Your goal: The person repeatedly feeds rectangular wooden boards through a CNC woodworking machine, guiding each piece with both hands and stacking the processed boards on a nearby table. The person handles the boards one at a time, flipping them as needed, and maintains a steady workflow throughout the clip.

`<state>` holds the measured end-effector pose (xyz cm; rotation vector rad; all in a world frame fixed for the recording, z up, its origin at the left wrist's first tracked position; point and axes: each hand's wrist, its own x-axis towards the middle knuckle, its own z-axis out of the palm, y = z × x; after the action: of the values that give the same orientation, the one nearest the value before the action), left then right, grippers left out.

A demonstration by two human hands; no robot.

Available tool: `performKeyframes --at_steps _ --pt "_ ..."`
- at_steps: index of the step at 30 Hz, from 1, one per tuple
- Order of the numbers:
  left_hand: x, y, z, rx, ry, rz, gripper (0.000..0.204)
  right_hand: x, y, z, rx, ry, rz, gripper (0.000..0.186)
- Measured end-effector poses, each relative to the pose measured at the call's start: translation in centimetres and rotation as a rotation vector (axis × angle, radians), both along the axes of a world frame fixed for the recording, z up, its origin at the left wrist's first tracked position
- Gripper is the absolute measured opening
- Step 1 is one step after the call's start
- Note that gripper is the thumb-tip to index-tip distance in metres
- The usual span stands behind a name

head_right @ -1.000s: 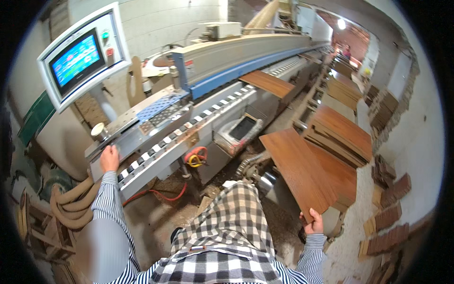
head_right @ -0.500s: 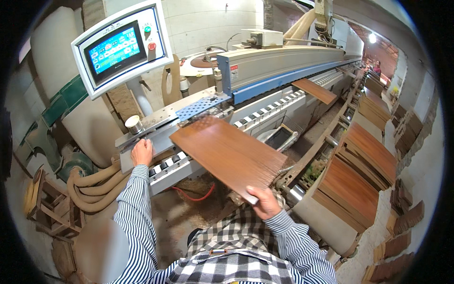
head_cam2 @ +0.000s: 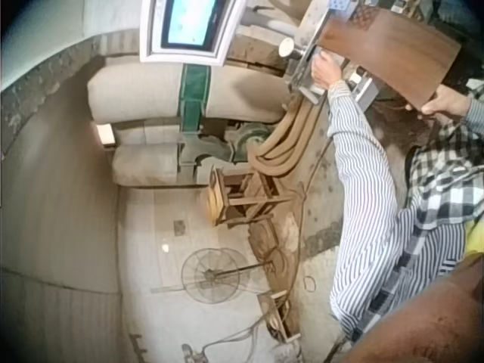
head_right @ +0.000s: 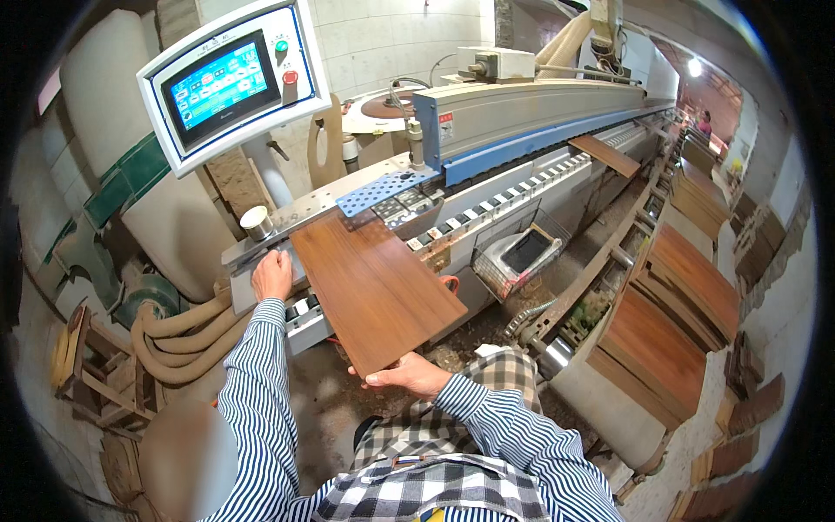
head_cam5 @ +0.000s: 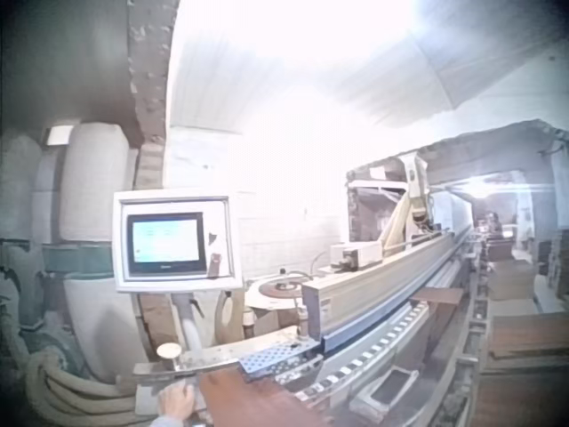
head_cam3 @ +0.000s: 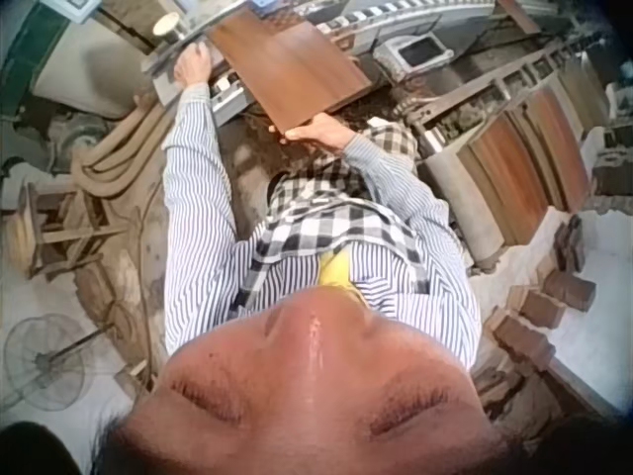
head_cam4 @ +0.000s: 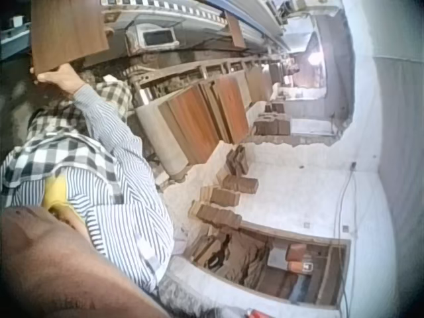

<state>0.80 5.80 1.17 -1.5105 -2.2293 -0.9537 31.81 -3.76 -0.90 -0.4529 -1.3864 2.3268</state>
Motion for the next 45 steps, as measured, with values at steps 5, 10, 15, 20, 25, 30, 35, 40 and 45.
performKeyframes --at_steps 5,10,15,20,25,30,35,40,45 --pt "0.0 -0.1 0.0 -0.006 -0.008 0.012 0.029 -0.4 -0.3 -0.9 0.095 0.026 -0.087 0.044" --pt "0.2 0.0 0.1 -0.008 -0.015 0.004 0.028 0.4 -0.1 -2.0 0.116 0.008 -0.188 0.034" --pt "-0.1 -0.1 0.0 -0.017 -0.026 0.005 0.028 2.1 0.3 -1.3 0.132 -0.073 -0.241 0.030" --pt "0.2 -0.1 0.3 -0.017 -0.025 -0.001 0.030 4.0 1.5 -2.9 0.125 -0.059 -0.335 0.030" --pt "0.2 -0.1 0.2 -0.021 -0.023 0.017 0.029 6.2 2.6 -3.4 0.079 -0.074 -0.442 0.033" --pt "0.3 -0.2 0.3 -0.049 -0.038 0.026 0.029 8.6 3.7 -3.6 0.031 -0.090 -0.548 0.037" --pt "0.5 -0.4 0.6 -0.062 -0.042 0.030 0.031 10.5 5.1 -3.3 0.020 -0.058 -0.679 0.044" --pt "0.3 0.7 -0.4 -0.017 0.005 -0.005 0.033 13.1 6.4 -2.6 -0.043 -0.134 -0.864 0.043" --pt "-1.4 1.3 -1.6 0.004 -0.009 -0.044 0.033 20.1 5.3 -2.9 0.056 -0.125 -1.065 0.040"
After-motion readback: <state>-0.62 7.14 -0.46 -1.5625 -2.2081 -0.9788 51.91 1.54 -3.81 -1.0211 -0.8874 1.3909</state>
